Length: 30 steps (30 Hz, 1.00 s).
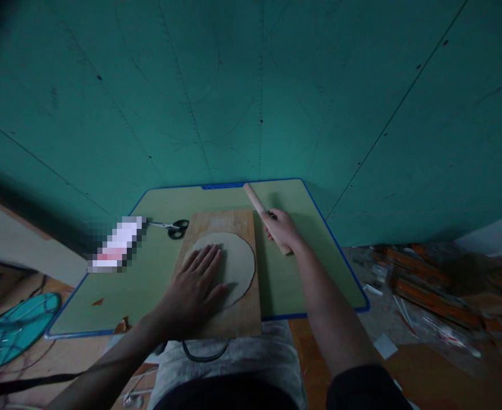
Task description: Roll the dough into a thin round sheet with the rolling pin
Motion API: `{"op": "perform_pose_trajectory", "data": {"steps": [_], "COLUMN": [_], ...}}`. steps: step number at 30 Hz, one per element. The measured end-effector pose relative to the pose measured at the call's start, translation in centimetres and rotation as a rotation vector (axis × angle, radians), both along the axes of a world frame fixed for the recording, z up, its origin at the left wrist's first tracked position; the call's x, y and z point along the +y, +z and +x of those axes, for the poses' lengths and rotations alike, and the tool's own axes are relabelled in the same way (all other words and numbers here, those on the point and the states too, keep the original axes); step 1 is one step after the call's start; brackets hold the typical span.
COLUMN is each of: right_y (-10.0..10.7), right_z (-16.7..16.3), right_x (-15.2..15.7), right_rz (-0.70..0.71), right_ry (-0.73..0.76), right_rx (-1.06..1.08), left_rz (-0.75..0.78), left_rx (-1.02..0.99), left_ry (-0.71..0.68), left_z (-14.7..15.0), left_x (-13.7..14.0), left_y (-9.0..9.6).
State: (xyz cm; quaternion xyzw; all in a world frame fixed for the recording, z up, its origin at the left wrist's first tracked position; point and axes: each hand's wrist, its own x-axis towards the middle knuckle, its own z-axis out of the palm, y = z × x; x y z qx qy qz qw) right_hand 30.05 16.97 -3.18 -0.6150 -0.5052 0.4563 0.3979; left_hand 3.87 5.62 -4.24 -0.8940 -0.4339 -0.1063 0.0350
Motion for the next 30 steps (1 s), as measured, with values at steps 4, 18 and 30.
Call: {"op": "perform_pose_trajectory", "data": {"steps": [4, 18, 30], "right_y": [0.2, 0.3, 0.5], "right_z": [0.0, -0.1, -0.1], "right_x": [-0.1, -0.2, -0.2], "right_rz": [0.002, 0.011, -0.001], "right_ry": [-0.006, -0.010, -0.009], "right_rx": [-0.004, 0.002, 0.001], "left_rz": [-0.031, -0.110, -0.032], "left_rx": [-0.014, 0.008, -0.160], "left_ry": [-0.078, -0.257, -0.180], "left_z": [1.4, 2.8, -2.5], "left_x": [-1.8, -6.3, -6.1], "left_y": [0.2, 0.4, 2.9]}}
